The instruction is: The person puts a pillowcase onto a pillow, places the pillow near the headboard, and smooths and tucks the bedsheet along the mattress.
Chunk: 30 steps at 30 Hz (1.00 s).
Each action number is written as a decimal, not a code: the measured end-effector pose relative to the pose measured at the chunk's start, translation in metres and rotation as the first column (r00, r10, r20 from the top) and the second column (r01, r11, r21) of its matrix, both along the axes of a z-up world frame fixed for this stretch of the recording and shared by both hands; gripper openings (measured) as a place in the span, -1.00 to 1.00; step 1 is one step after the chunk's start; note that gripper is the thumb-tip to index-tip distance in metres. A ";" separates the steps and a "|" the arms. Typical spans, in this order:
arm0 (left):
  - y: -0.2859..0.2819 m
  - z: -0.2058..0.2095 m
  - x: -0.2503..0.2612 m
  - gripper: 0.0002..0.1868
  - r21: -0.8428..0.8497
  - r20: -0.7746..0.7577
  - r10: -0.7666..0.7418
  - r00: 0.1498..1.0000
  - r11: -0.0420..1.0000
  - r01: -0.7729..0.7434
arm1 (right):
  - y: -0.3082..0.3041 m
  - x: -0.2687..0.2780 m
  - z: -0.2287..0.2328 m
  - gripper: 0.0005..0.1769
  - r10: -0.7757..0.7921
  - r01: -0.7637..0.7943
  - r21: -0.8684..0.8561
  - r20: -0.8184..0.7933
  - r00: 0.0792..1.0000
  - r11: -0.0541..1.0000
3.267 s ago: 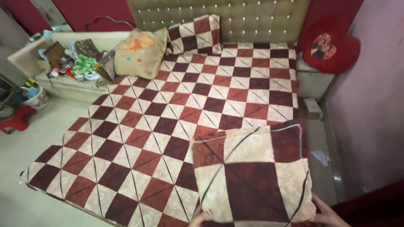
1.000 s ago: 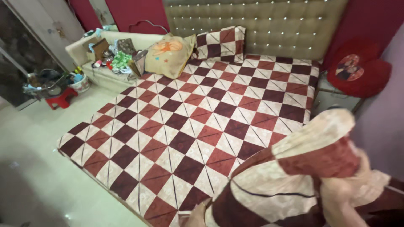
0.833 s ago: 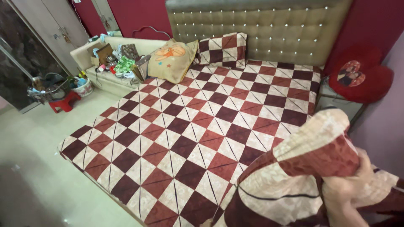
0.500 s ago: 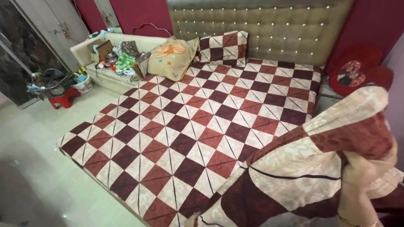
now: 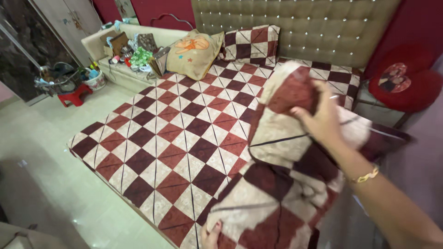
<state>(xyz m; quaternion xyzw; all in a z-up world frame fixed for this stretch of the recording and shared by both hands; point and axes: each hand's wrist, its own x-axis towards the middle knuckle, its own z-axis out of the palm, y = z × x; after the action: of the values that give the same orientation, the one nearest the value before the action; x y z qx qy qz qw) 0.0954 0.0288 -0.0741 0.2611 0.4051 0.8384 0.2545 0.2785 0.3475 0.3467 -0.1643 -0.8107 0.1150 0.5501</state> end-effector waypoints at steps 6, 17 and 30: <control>0.041 0.088 0.021 -0.74 -0.067 0.195 0.120 0.973 0.992 -0.109 | -0.148 0.054 -0.111 0.50 0.842 -0.224 -0.846 0.380 0.384 0.484; 0.092 0.272 0.088 -0.74 -0.444 -0.260 -0.223 0.940 0.892 0.089 | -0.054 0.086 -0.283 -0.22 0.089 -0.382 -0.870 -0.373 0.923 0.313; 0.051 0.153 0.083 -0.44 -0.511 -0.781 -0.213 0.587 0.758 -0.405 | -0.108 0.091 -0.278 -0.17 0.186 -0.461 -0.869 -0.430 0.883 0.181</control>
<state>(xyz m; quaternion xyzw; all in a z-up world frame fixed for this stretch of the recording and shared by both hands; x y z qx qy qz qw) 0.1783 0.0796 0.0788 0.4819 0.7503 0.4475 0.0673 0.3694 0.2391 0.0682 -0.2711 -0.5191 0.7124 0.3867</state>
